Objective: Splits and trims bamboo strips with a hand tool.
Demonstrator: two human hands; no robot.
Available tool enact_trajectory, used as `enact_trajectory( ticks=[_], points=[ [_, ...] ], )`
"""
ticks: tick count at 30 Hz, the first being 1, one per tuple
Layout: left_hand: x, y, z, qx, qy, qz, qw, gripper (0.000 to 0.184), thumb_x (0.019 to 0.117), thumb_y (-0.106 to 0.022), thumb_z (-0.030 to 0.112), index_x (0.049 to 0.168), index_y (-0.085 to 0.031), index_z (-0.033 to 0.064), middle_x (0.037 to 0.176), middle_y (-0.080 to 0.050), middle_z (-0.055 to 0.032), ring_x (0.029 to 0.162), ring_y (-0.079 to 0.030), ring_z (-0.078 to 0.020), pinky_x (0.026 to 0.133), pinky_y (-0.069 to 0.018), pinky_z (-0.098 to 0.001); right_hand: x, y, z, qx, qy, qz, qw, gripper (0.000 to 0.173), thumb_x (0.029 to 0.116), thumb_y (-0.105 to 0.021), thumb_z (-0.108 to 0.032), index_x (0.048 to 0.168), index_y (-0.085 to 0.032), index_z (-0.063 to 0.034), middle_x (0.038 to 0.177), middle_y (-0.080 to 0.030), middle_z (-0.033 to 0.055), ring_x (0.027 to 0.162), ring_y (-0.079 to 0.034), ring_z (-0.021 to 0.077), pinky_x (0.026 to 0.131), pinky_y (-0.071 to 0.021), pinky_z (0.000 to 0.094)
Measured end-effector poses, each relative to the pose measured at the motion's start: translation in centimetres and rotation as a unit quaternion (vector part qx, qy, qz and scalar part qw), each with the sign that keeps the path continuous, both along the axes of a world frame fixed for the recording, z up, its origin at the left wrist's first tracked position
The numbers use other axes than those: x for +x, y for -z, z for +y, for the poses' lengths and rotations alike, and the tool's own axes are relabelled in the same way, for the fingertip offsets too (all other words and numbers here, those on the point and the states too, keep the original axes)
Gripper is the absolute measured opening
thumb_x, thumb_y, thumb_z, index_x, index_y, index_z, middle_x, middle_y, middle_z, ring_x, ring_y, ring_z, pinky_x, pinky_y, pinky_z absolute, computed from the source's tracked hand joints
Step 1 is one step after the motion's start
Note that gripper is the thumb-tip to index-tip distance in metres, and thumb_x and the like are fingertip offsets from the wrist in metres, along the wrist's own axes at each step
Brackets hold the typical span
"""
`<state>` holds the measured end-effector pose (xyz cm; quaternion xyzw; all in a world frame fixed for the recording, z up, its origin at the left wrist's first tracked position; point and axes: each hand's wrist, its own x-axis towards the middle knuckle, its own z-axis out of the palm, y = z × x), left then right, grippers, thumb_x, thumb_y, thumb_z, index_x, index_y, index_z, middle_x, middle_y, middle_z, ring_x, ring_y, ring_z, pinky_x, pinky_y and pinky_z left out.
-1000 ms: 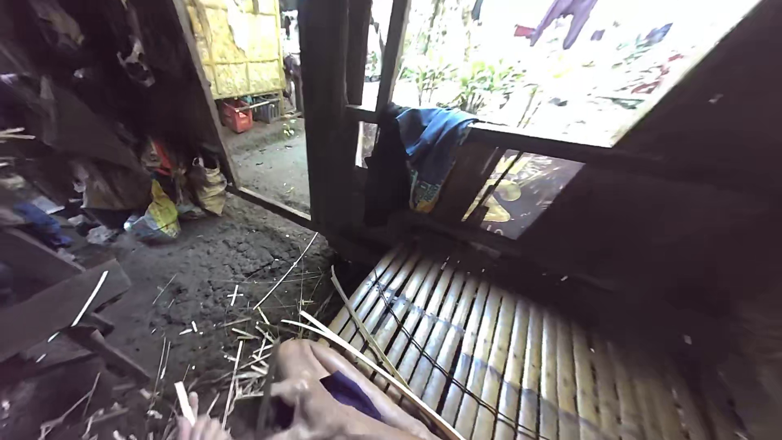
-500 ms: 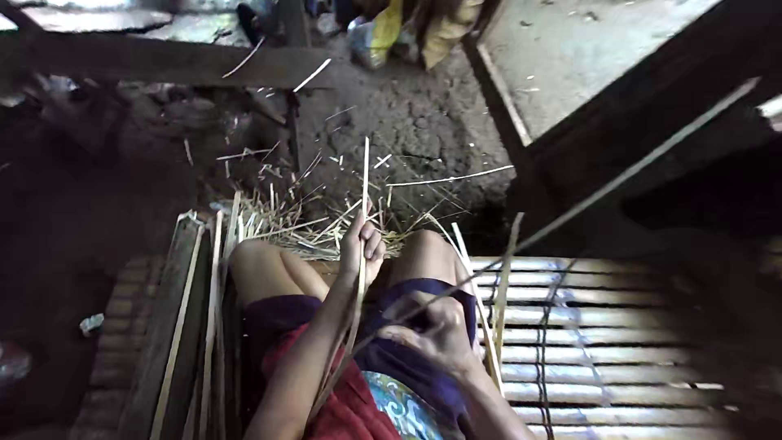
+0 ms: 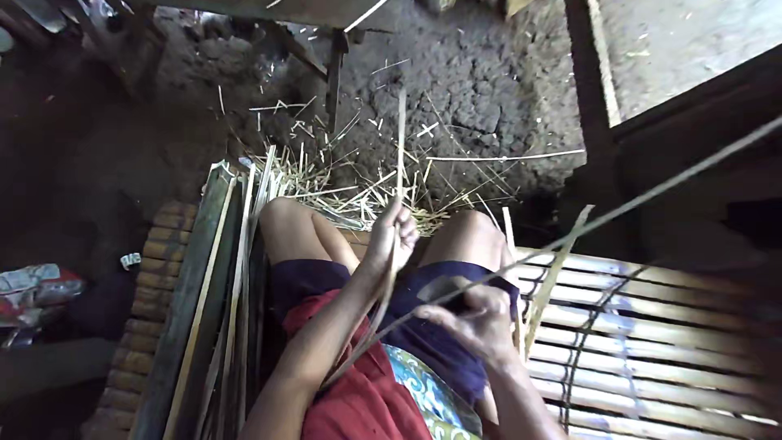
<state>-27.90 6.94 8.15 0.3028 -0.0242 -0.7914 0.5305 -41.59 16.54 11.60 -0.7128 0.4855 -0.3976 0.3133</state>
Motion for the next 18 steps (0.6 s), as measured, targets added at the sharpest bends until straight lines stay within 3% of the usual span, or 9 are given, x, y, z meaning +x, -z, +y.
enact_trajectory(
  ticks=[2,4,5,8,11,13,15,16,18],
  points=[
    [-0.2,-0.7,1.6,-0.097,0.107,-0.017,0.989,0.031,0.1121,-0.031,0.026,0.136,-0.047,0.0132,0.066,-0.046,0.0109,0.052,-0.046,0.0012,0.054,-0.0451,-0.0132,-1.6,-0.1,-1.7,0.025,0.041,-0.011,0.999,0.044,0.0860,-0.077,-0.052,0.093,-0.072,-0.0087,0.081,-0.071,-0.0072,0.073,-0.065,-0.0048,0.067,-0.0568,0.0187],
    [-0.1,-1.8,3.4,-0.162,0.189,-0.042,0.968,0.034,0.1068,-0.038,0.018,0.136,-0.054,0.0132,0.069,-0.050,0.0092,0.057,-0.048,-0.0001,0.056,-0.0439,-0.0156,-4.1,-0.4,-3.8,0.035,0.086,-0.029,0.995,0.041,0.0872,-0.078,-0.043,0.111,-0.069,-0.0109,0.096,-0.071,-0.0101,0.084,-0.066,-0.0028,0.076,-0.0581,0.0215],
    [0.0,-2.2,4.0,-0.173,0.199,-0.052,0.963,0.034,0.1073,-0.038,0.015,0.135,-0.057,0.0106,0.070,-0.050,0.0080,0.057,-0.048,-0.0008,0.055,-0.0435,-0.0163,-4.8,-0.5,-4.4,0.019,0.125,-0.011,0.992,0.041,0.0862,-0.077,-0.046,0.106,-0.066,-0.0118,0.089,-0.068,-0.0141,0.077,-0.063,-0.0076,0.069,-0.0558,0.0166],
    [-0.2,-1.2,3.7,-0.084,0.111,-0.035,0.990,0.026,0.1100,-0.034,0.015,0.118,-0.057,0.0103,0.061,-0.046,0.0089,0.048,-0.043,0.0002,0.048,-0.0399,-0.0138,-3.9,-0.8,-3.0,0.007,0.115,0.033,0.993,0.056,0.0891,-0.071,-0.054,0.110,-0.065,-0.0022,0.085,-0.065,-0.0080,0.073,-0.059,-0.0073,0.067,-0.0526,0.0169],
    [0.7,0.6,1.6,0.031,0.000,-0.004,0.999,0.025,0.1121,-0.034,0.022,0.127,-0.049,0.0098,0.061,-0.041,0.0101,0.043,-0.038,0.0014,0.043,-0.0376,-0.0111,-0.6,-0.3,0.8,0.006,0.005,0.024,1.000,0.054,0.0929,-0.068,-0.056,0.088,-0.070,-0.0022,0.074,-0.070,0.0020,0.066,-0.064,0.0001,0.061,-0.0543,0.0205],
    [0.8,0.5,1.6,0.039,0.003,0.000,0.999,0.025,0.1122,-0.035,0.023,0.129,-0.048,0.0111,0.062,-0.042,0.0098,0.042,-0.037,0.0017,0.042,-0.0371,-0.0108,0.3,0.2,1.5,-0.003,-0.034,0.026,0.999,0.056,0.0961,-0.064,-0.055,0.083,-0.069,-0.0013,0.073,-0.071,0.0069,0.065,-0.065,0.0024,0.061,-0.0520,0.0201],
    [0.8,-0.7,2.9,-0.024,0.094,0.000,0.995,0.026,0.1124,-0.032,0.026,0.131,-0.047,0.0152,0.062,-0.043,0.0107,0.041,-0.037,0.0031,0.040,-0.0375,-0.0099,-0.2,0.4,0.5,0.018,-0.017,0.005,1.000,0.051,0.0941,-0.067,-0.055,0.085,-0.071,-0.0042,0.074,-0.070,0.0004,0.067,-0.062,-0.0025,0.063,-0.0514,0.0170],
    [0.9,-1.7,3.8,-0.059,0.139,-0.012,0.988,0.028,0.1112,-0.034,0.025,0.132,-0.050,0.0163,0.061,-0.044,0.0103,0.041,-0.038,0.0029,0.040,-0.0359,-0.0105,-1.1,0.4,-0.4,0.036,0.007,-0.011,0.999,0.044,0.0924,-0.069,-0.054,0.089,-0.072,-0.0094,0.077,-0.069,-0.0072,0.069,-0.061,-0.0062,0.064,-0.0526,0.0154],
    [1.3,-3.0,5.2,-0.115,0.177,-0.029,0.977,0.033,0.1081,-0.038,0.014,0.137,-0.056,0.0116,0.064,-0.048,0.0076,0.045,-0.040,0.0007,0.042,-0.0352,-0.0129,-3.4,0.1,-2.4,0.044,0.059,-0.026,0.997,0.037,0.0916,-0.071,-0.050,0.101,-0.069,-0.0147,0.084,-0.066,-0.0149,0.073,-0.060,-0.0085,0.066,-0.0531,0.0162]
  ],
)
